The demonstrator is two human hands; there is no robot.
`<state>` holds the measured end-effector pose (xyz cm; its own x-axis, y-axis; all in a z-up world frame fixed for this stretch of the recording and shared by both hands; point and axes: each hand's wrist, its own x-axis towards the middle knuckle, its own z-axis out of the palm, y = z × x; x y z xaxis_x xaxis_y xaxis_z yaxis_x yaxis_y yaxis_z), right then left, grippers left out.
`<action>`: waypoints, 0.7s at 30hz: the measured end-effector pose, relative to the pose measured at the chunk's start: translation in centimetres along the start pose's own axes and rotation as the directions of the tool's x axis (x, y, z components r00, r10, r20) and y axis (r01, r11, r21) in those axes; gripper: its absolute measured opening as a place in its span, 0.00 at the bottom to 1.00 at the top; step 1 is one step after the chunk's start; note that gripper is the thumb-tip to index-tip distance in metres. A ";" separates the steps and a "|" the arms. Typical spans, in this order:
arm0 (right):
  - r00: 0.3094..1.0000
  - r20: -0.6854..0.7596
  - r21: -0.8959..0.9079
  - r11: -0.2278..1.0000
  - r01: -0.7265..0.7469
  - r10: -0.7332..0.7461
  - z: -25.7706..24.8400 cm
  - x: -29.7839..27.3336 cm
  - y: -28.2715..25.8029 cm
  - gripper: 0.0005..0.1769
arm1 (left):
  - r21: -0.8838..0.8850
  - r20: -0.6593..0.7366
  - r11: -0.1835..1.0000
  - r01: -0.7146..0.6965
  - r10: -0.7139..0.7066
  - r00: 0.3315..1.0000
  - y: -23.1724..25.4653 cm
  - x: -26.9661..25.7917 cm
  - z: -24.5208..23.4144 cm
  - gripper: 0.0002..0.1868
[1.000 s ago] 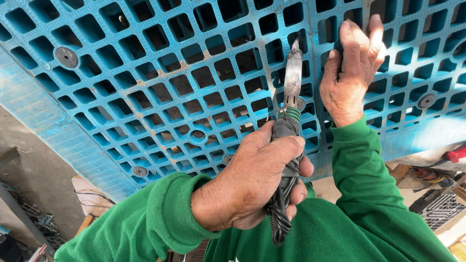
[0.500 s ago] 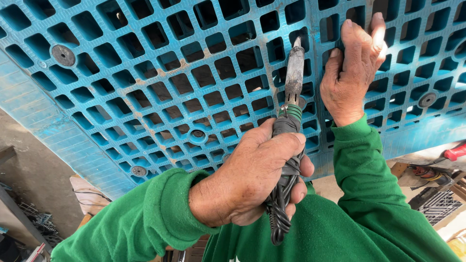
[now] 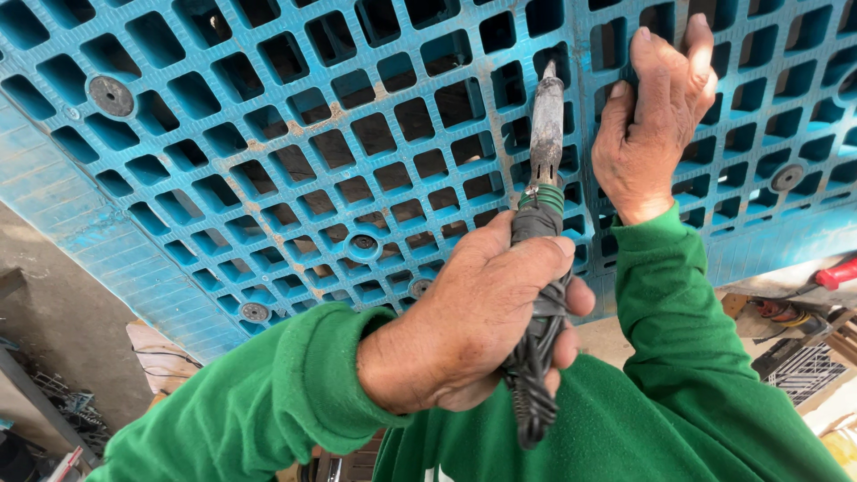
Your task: The person repairs a blue plastic pallet by using a soldering iron to melt and fuse the plastic lattice together.
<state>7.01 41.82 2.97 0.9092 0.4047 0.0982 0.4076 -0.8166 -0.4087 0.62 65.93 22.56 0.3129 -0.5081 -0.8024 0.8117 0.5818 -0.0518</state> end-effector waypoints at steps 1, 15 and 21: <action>1.000 -0.006 0.003 1.000 0.003 -0.003 -0.1 0.0 0.0 0.24 | 0.002 0.009 1.000 -0.023 0.023 1.000 -0.3 0.0 0.2 0.16; 1.000 -0.016 -0.006 1.000 -0.008 0.008 0.4 -0.2 0.6 0.25 | 0.021 -0.034 1.000 0.008 -0.007 0.999 -0.8 -1.7 -0.7 0.15; 1.000 -0.009 0.004 1.000 0.008 -0.008 0.3 0.0 0.6 0.26 | 0.087 0.000 0.996 0.003 -0.003 1.000 -0.1 -1.4 -1.1 0.16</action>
